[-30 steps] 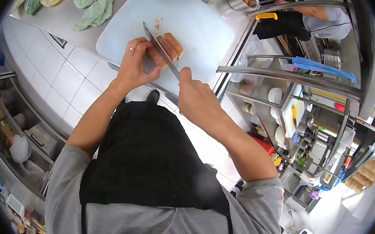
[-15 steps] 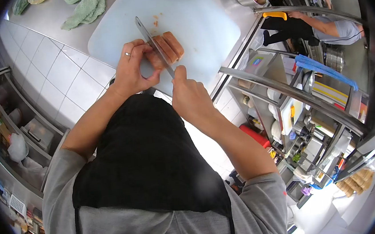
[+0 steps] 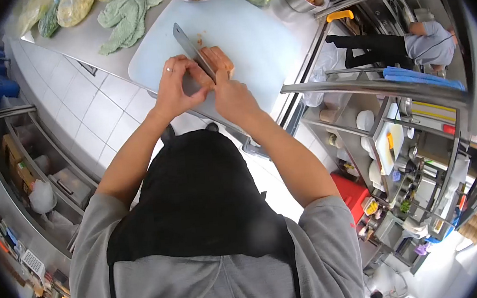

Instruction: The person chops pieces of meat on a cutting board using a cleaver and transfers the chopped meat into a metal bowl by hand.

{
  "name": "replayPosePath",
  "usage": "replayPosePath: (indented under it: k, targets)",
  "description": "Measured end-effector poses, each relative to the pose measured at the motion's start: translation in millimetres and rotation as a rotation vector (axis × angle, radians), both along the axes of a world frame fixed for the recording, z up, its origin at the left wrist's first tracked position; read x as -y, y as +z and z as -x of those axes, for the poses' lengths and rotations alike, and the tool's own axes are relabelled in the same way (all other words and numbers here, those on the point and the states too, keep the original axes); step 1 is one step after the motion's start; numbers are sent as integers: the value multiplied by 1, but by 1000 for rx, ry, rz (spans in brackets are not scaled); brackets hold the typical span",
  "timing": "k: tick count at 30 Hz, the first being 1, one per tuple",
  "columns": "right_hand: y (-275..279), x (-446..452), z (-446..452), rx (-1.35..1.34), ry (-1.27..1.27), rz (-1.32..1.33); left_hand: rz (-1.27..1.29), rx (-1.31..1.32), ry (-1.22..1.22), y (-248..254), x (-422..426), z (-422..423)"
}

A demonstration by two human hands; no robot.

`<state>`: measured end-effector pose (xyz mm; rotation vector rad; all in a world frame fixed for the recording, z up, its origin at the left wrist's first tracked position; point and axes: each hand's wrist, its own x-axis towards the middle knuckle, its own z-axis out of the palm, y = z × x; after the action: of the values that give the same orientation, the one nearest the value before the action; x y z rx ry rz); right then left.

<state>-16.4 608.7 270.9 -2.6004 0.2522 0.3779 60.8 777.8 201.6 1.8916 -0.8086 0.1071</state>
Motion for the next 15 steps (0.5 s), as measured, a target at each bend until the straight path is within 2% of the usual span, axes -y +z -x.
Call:
replayPosePath:
  k: [3,6,9,15]
  targets:
    - [27,9,10,89,-35,-56,76,-126,-83,-3,-2,-10]
    - [52,11,31,157,-164,-79,-88,-101,-121,36,-6,-13]
    - [58,25,47,227,-287,-70,-249,60,-297,33,-1,-24]
    - [54,34,68,225,-354,-108,-139,134,-82,4,-4,1]
